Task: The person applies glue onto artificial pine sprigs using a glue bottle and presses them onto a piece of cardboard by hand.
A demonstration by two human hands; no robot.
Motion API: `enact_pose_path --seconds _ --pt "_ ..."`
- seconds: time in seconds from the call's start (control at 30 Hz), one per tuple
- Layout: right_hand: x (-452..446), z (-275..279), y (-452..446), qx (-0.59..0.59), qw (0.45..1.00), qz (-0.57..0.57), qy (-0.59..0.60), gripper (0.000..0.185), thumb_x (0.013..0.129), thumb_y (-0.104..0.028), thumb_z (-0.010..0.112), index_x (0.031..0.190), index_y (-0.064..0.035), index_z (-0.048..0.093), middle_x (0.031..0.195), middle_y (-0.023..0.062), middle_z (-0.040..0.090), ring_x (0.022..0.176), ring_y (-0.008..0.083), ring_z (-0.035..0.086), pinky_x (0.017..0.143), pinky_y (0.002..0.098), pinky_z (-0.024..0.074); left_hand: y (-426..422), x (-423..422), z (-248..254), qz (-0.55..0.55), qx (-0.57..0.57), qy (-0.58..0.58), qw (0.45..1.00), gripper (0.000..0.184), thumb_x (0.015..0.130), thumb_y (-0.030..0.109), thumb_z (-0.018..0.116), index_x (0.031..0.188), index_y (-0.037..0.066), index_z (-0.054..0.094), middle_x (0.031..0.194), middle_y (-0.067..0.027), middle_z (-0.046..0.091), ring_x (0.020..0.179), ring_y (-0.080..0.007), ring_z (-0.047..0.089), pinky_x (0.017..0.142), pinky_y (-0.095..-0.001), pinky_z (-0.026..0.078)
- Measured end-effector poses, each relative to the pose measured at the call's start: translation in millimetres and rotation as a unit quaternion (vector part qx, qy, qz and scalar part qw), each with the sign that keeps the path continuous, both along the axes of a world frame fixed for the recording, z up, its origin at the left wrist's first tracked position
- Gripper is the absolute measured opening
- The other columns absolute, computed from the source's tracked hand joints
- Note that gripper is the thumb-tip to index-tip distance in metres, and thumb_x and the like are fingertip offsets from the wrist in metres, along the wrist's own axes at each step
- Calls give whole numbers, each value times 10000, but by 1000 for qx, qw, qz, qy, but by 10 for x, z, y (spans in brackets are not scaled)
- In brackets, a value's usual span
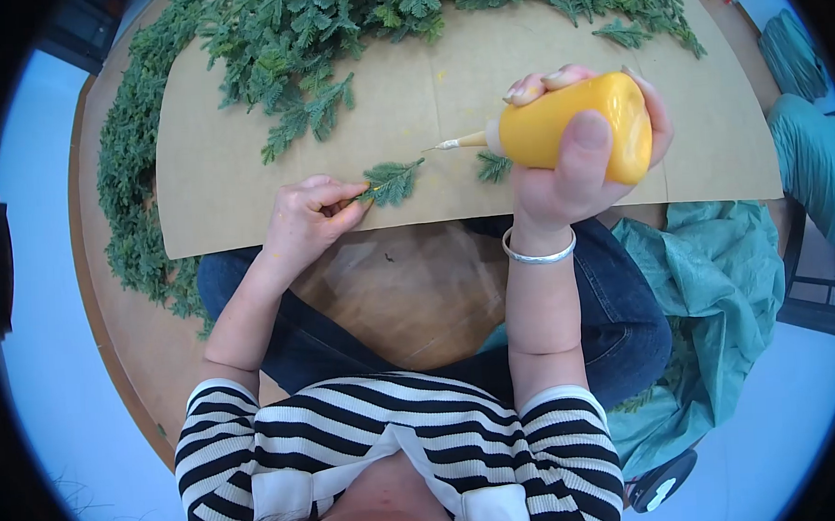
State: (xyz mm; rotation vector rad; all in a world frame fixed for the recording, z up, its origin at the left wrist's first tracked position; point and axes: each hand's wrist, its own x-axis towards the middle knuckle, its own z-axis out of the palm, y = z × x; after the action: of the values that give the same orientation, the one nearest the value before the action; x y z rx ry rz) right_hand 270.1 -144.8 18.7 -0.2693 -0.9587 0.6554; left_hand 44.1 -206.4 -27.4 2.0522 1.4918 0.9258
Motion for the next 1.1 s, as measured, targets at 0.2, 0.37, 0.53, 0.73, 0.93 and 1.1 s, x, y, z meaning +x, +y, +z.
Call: enact_pose_path --seconds 0.2,0.37,0.53,0.73,0.93,1.1 --pt "513 295 -359 92 994 -18 62 546 780 -576 435 1022 -94 513 902 111 551 712 251 535 669 438 428 232 473 106 -31 80 -73 994 307 678 116 732 961 40 641 738 -82 600 524 -154 552 520 -267 469" --pt "817 387 -588 115 993 -28 16 561 777 -569 466 1094 -107 485 940 106 539 734 237 518 673 428 413 381 186 340 112 236 72 963 238 683 129 729 860 35 601 807 -86 600 636 -189 575 570 -292 478" --pt "454 318 -581 68 995 32 72 552 740 -538 532 1045 -80 498 905 94 519 737 216 513 686 387 397 391 -157 53 78 236 186 951 197 717 121 678 897 77 613 872 -74 588 808 -229 557 639 -312 477" --pt "418 317 -582 67 993 86 51 577 757 -534 523 1120 -91 459 932 87 509 748 211 497 686 388 389 70 -263 124 -47 165 119 978 268 694 73 688 955 93 631 879 -52 595 772 -210 558 652 -311 482" --pt "-57 331 -463 76 987 138 21 553 804 -504 482 1165 -89 430 929 95 512 742 219 495 678 396 399 -19 -147 -150 61 131 -42 989 298 660 119 735 930 61 624 798 -63 606 669 -181 568 610 -273 481" --pt "-433 184 -337 78 984 152 -40 493 842 -451 457 1210 -133 380 953 131 507 732 251 506 650 431 432 -30 -128 -147 96 38 -92 990 310 644 125 761 914 53 627 793 -40 626 650 -109 558 595 -227 463"
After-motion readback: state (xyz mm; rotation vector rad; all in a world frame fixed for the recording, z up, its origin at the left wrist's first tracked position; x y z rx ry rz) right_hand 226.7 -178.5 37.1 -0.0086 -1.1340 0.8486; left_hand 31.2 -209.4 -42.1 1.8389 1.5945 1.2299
